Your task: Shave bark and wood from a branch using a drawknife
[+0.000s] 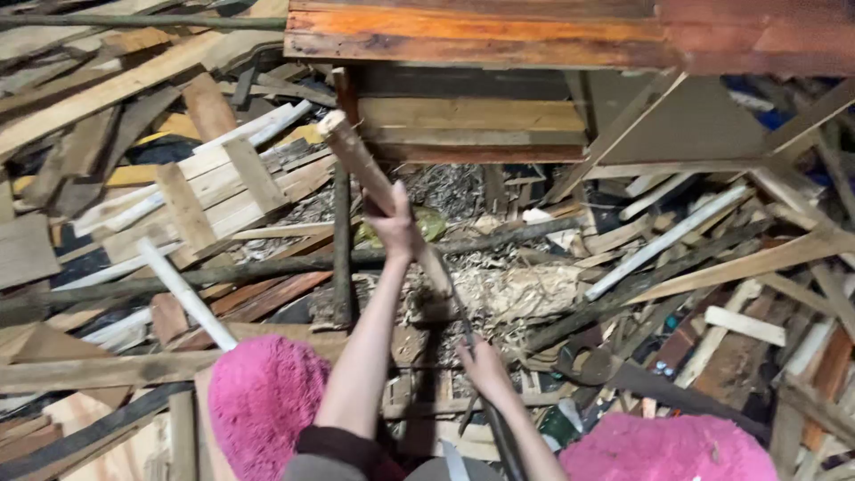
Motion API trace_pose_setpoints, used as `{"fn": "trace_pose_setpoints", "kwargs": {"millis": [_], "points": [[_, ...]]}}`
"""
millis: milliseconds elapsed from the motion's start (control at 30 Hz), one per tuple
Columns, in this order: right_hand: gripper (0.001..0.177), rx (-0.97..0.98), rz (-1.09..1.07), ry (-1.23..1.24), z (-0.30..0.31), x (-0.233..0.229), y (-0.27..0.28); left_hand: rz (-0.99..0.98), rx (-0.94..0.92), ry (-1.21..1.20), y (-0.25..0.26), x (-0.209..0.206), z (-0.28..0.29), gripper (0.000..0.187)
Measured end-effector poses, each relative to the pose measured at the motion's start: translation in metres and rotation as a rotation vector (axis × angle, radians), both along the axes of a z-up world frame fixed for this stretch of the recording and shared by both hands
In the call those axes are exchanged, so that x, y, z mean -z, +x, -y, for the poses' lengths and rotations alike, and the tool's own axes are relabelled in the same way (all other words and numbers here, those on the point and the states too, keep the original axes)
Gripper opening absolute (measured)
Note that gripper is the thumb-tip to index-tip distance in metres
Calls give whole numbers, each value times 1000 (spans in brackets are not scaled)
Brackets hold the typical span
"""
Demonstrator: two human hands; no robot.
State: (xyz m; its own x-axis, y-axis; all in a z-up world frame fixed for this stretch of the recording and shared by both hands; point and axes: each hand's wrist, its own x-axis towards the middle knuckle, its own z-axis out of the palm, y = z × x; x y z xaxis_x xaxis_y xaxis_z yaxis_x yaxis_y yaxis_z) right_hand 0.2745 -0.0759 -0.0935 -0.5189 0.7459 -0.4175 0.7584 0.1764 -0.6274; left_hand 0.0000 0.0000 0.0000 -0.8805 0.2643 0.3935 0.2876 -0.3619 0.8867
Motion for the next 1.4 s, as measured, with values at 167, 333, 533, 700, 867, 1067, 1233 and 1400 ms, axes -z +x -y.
{"fn": "trace_pose_setpoints", "kwargs": {"millis": [167,333,533,700,867,1067,1233,1400], "points": [[26,-58,-111,102,8,-58,-22,10,-93,17,-2,8,19,23],[28,-85,41,44,-18,61,-14,131,-42,15,8,14,-7,27],[22,107,-65,-100,-25,131,12,222,326,407,-5,14,-17,40],[15,354,-413,-462,-34,142,9,501,193,485,-13,57,-29,35],[18,328,-321,-339,-56,136,18,243,542,460,-25,11,-1,64],[22,243,-112,-236,-51,159,5,58,411,131,13,13,-5,51],[22,147,-166,-182,-35,55,-13,-130,455,16,22,-11,-10,43],[19,155,-164,-100,-22,61,-25,-1,489,130,5,23,-10,42]]}}
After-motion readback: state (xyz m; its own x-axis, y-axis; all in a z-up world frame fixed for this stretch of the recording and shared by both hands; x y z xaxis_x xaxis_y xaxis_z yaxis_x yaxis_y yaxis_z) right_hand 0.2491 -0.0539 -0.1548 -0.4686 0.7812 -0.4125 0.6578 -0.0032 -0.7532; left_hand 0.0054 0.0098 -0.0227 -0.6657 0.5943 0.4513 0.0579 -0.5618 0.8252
